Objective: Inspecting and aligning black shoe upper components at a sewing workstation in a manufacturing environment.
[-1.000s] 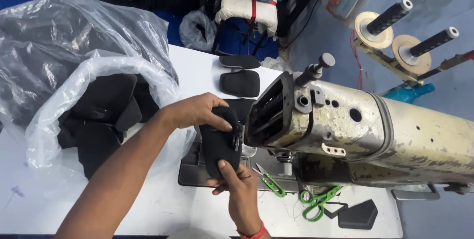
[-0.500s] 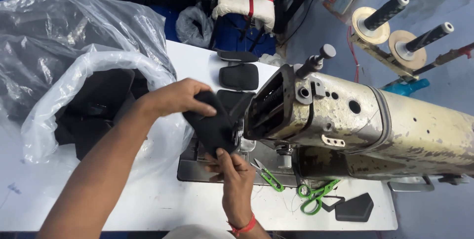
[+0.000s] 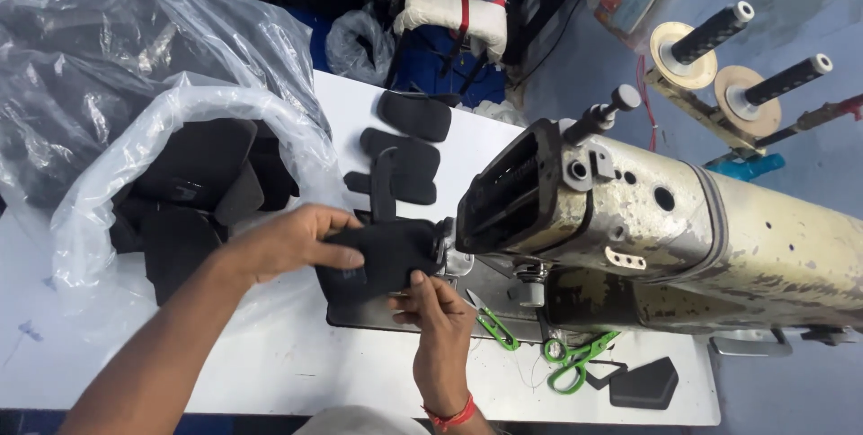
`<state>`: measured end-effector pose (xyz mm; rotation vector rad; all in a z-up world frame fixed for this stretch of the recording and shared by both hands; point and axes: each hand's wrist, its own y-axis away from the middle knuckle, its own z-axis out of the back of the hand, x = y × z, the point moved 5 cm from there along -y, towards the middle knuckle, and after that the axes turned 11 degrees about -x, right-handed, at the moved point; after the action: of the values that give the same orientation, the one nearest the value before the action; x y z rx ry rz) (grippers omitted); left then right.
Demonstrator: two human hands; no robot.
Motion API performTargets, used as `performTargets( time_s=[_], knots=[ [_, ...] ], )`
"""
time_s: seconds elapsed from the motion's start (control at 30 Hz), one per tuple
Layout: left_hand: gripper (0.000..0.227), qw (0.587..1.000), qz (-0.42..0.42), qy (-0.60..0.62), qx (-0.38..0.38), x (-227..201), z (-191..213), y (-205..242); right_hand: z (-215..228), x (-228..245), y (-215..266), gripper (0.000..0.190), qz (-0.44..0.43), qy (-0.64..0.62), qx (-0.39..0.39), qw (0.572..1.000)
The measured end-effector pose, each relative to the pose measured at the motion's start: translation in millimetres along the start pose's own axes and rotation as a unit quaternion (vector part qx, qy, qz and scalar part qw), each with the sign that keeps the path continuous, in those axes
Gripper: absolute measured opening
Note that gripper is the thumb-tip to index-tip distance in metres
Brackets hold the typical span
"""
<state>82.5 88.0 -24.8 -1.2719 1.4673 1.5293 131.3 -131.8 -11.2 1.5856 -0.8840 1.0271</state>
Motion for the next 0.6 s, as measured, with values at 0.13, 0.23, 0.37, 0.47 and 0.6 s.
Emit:
performTargets(
  time_s=[0.13,0.23,0.37,0.47,0.6],
  knots=[
    [0.05,0.997,0.016,0.074,0.023,21,-29,27,11,-11,2,0.025,0.028,-0.027,0.025,0.999],
    [0.053,0.988,0.04,0.142,0.038,28,-58,38,16,-3,5,0.021,0.029,-0.063,0.025,0.997],
    [0.05,0.975,0.068,0.213,0.0,37,-80,40,16,10,10,0.02,-0.041,-0.089,-0.01,0.995],
    [0.05,0.972,0.052,0.229,-0.028,38,-80,36,19,6,9,0.021,-0.054,-0.088,-0.008,0.995],
    [0.052,0.976,0.04,0.206,-0.051,29,-74,28,25,-4,5,0.02,-0.028,-0.03,0.032,0.999]
  ],
)
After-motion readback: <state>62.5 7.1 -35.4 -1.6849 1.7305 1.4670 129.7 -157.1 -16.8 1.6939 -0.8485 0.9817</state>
